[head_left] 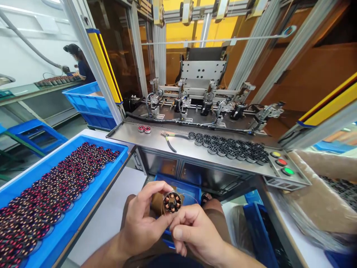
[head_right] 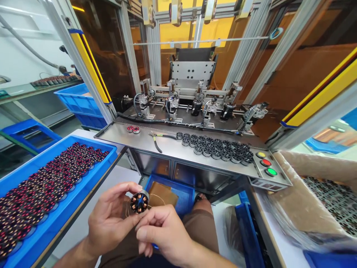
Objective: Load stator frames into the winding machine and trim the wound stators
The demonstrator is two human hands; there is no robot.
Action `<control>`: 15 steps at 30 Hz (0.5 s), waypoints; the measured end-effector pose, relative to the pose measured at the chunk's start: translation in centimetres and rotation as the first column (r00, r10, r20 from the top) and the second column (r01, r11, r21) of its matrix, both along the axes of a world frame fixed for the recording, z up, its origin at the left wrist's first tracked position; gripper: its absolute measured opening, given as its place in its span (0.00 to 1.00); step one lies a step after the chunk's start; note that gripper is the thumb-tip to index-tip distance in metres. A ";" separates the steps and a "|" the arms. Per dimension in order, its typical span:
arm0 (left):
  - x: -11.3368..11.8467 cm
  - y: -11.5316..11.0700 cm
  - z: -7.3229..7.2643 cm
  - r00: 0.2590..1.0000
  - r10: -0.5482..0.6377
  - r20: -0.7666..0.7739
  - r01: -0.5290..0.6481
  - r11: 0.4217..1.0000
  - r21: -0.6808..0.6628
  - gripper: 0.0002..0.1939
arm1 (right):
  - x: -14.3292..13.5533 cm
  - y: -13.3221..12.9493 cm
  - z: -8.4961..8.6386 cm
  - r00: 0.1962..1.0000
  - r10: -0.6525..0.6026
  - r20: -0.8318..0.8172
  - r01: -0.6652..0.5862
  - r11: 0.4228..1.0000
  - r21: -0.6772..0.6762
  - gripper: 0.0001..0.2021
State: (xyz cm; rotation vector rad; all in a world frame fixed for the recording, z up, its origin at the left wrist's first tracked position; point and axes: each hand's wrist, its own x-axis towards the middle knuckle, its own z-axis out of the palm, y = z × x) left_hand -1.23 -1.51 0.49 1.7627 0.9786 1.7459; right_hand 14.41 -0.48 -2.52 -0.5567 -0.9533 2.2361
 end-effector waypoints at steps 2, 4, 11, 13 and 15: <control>0.0 0.0 0.2 0.999 0.001 0.045 0.002 0.998 -0.063 0.35 | 0.4 -0.2 -0.4 0.999 0.031 0.023 -0.031 0.999 -0.013 0.15; -0.2 -0.1 0.4 0.994 -0.021 0.108 0.037 0.988 -0.148 0.36 | 1.3 0.1 -0.6 0.994 0.096 0.052 -0.096 0.995 0.000 0.14; -0.8 -0.6 0.4 0.944 -0.251 0.213 0.314 0.881 -0.355 0.32 | 3.4 2.9 2.2 0.990 -0.124 0.061 0.110 0.975 0.191 0.20; -0.6 -0.8 0.0 0.927 -0.295 0.232 0.366 0.845 -0.389 0.31 | 3.3 2.9 3.0 0.985 -0.131 0.114 0.102 0.968 0.230 0.18; -0.2 -0.9 -0.4 0.916 -0.297 0.270 0.385 0.837 -0.389 0.32 | 3.0 2.6 3.3 0.978 -0.128 0.167 0.087 0.968 0.236 0.16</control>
